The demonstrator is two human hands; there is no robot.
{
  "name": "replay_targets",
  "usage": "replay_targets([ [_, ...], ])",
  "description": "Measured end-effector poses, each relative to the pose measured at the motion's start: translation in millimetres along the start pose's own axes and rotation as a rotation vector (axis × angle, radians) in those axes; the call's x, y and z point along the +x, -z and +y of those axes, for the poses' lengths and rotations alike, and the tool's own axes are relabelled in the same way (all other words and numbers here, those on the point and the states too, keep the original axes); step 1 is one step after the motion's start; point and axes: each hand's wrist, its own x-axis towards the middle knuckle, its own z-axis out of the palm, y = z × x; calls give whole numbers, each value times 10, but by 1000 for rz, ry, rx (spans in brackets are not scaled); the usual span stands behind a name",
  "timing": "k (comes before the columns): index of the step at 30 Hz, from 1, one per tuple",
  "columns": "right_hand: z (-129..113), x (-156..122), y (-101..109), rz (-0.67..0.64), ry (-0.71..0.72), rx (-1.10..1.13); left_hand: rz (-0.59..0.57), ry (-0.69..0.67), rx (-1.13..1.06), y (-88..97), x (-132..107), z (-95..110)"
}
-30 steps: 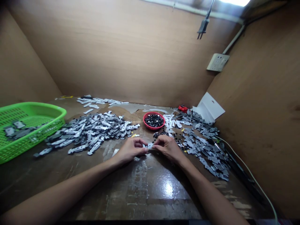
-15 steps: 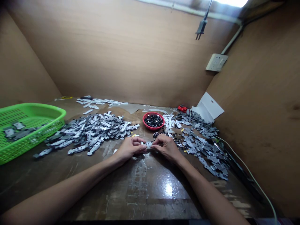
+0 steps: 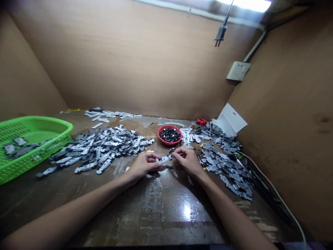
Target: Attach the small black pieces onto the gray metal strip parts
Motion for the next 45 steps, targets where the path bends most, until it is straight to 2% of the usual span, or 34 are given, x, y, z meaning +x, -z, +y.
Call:
replay_targets([
  [2,37,4,7,-11,-146,40,-6,-6,16,-6,-3,4],
  [6,84,-4,-15,-176,-335,161,-17,-4,52,-21,-12,23],
  [11,38,-18,-24,-198,-381,336,-35,3,79,-30,-19,35],
  [18,35,-33,24,-295,-442,402,-101,-35,178,-10,-21,24],
  [26,43,-45,-24,-285,-418,364,-111,-20,161,-26,-27,50],
  [32,-18,-7,61,-177,-257,119,-16,-13,153,8,5,-1],
  [34,-54,-8,115,-213,-213,60,8,-9,121,16,13,-5],
  [40,-75,-67,135,-532,-101,-93,13,-6,68,17,20,1],
  [45,-27,-71,109,-558,-51,-176,6,-9,88,21,20,-5],
])
